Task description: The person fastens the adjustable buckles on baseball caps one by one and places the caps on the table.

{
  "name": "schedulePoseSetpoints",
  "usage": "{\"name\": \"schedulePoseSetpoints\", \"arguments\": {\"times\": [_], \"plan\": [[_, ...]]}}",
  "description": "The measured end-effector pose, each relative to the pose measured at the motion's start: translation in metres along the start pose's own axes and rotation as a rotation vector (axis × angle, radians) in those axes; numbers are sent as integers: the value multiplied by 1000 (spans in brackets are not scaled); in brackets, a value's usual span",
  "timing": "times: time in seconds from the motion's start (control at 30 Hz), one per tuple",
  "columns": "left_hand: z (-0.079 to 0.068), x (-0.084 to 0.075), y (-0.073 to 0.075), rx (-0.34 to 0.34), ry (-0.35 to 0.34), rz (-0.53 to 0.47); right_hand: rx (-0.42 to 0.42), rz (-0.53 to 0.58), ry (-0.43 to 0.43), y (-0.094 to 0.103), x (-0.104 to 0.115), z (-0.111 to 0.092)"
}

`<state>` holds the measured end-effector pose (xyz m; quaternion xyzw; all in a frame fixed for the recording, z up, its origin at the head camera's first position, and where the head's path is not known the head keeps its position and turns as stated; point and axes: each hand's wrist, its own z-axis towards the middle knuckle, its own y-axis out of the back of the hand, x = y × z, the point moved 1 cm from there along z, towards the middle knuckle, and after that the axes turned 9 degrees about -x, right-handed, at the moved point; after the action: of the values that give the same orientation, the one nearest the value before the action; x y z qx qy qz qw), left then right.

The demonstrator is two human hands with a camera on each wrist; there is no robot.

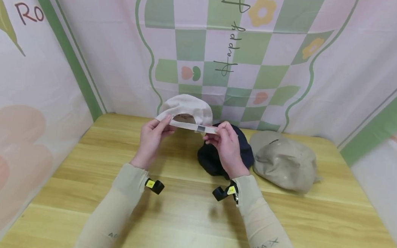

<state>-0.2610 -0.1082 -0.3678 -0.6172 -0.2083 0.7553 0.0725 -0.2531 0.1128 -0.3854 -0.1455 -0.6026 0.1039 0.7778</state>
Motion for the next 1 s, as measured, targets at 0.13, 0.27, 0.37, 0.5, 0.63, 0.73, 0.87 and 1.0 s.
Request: {"name": "schedulePoseSetpoints", "arguments": {"times": [0.13, 0.27, 0.37, 0.5, 0.63, 0.73, 0.87, 1.0], "plan": [[0, 0, -1, -3, -3, 4, 14, -11, -9, 1, -1, -1], [0, 1, -2, -4, -9, 11, 33, -28, -10, 2, -5, 0], [-2, 2, -4, 14, -1, 5, 28, -84, -2, 2, -6, 0], [-4, 2, -6, 52, 7, -16, 17, -209, 7, 1, -6, 1], [-4, 2, -7, 75, 1, -26, 7, -305, 5, 1, -6, 1], [-4, 2, -6, 90, -1, -34, -6, -324, 4, 1, -6, 1], [-3, 2, -5, 99, 2, -48, -43, -269, 15, 0, -6, 2], [-1, 5, -5, 83, -4, -24, -88, -208, 53, -1, -5, 2]]}}
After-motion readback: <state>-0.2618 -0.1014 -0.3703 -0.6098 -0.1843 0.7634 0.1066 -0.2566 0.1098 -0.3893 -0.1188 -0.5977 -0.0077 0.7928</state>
